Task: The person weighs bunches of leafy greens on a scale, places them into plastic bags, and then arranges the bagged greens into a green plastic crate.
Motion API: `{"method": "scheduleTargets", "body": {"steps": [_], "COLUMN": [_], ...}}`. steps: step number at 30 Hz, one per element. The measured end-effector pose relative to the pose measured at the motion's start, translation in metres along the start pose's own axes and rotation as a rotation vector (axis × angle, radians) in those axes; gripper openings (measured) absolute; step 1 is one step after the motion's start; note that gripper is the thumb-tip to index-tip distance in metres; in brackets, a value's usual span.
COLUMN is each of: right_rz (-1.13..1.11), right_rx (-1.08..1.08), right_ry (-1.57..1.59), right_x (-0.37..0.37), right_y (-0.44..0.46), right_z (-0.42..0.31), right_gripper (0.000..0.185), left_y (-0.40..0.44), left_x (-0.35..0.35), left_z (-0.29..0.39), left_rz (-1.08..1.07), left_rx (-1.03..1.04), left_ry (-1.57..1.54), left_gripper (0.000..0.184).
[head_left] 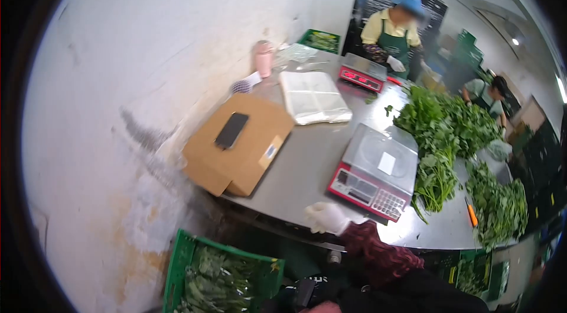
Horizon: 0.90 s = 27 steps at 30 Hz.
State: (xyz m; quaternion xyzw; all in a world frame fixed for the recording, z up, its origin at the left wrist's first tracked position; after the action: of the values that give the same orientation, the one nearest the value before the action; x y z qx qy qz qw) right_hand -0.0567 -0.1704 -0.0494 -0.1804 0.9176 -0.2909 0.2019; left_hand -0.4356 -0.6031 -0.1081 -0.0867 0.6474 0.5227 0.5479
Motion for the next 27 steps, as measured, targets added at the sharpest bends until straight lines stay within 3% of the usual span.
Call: {"method": "scheduleTargets", "body": {"steps": [1,2,3,4,5,8,10,14,18,20,21,22,26,27], "right_rz": [0.191,0.211,0.284,0.301,0.298,0.288,0.285,0.557,0.641,0.628,0.644,0.599,0.626,0.682], "right_rx": [-0.126,-0.002,-0.029,-0.024,-0.003,0.007,0.004,-0.025,0.062,0.040,-0.053,0.193,0.068,-0.012], "right_ry": [-0.090,0.054,0.109,0.165,0.170,0.203,0.244,0.222,0.254,0.005,-0.141,0.058,0.163,0.154], "right_x": [-0.042,-0.073,-0.099,-0.119,-0.135,-0.173,-0.202,-0.295,-0.360,-0.369,-0.366,-0.364,-0.353,-0.354], "right_y": [0.010,-0.010,-0.019,-0.021,-0.021,-0.027,-0.038,-0.058,-0.070,-0.061,-0.061,-0.057,-0.042,-0.039], "right_z": [0.016,0.018,0.025,0.040,0.055,0.072,0.078,0.110,0.152,0.178,0.170,0.183,0.156,0.140], "right_gripper": [0.031,0.032,0.033,0.035,0.034,0.034,0.035,0.036,0.037,0.037,0.038,0.039,0.034,0.032], "left_y": [0.024,0.039,0.041,0.051,0.057,0.067,0.061,0.043,0.005,-0.028,-0.031,-0.036,-0.027,-0.022], "left_x": [0.005,0.015,0.046,0.058,0.063,0.054,0.053,0.023,0.004,0.002,0.003,0.006,0.007,0.011], "left_z": [0.051,0.095,0.129,0.179,0.236,0.402,0.495,0.641,0.728,0.751,0.752,0.753,0.762,0.765], "left_rz": [-0.016,-0.032,-0.145,-0.262,-0.260,-0.233,-0.346,-0.269,-0.359,-0.404,-0.405,-0.452,-0.505,-0.607], "left_rx": [0.119,0.234,0.304,0.372,0.453,0.780,0.895,0.978,1.090,1.484,1.477,1.485,1.548,1.545], "left_ry": [-0.166,-0.325,-0.468,-0.605,-0.688,-0.954,-1.040,-1.259,-1.323,-0.973,-0.959,-0.923,-0.797,-0.895], "left_gripper": [0.030,0.027,0.028,0.036,0.027,0.023,0.022,0.025,0.028,0.031,0.031,0.032,0.036,0.036]}}
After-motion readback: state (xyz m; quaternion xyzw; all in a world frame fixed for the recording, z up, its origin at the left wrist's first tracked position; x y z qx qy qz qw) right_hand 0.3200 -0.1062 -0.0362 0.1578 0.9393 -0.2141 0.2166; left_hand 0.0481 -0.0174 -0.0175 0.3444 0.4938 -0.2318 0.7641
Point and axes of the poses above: each hand's wrist, its own y-axis towards the middle knuckle, its own x-axis out of the palm, z = x × y, the point moved 6 cm from there along y, towards the middle knuckle, and after that the axes turned 10 degrees about x, right-handed, at the moved point
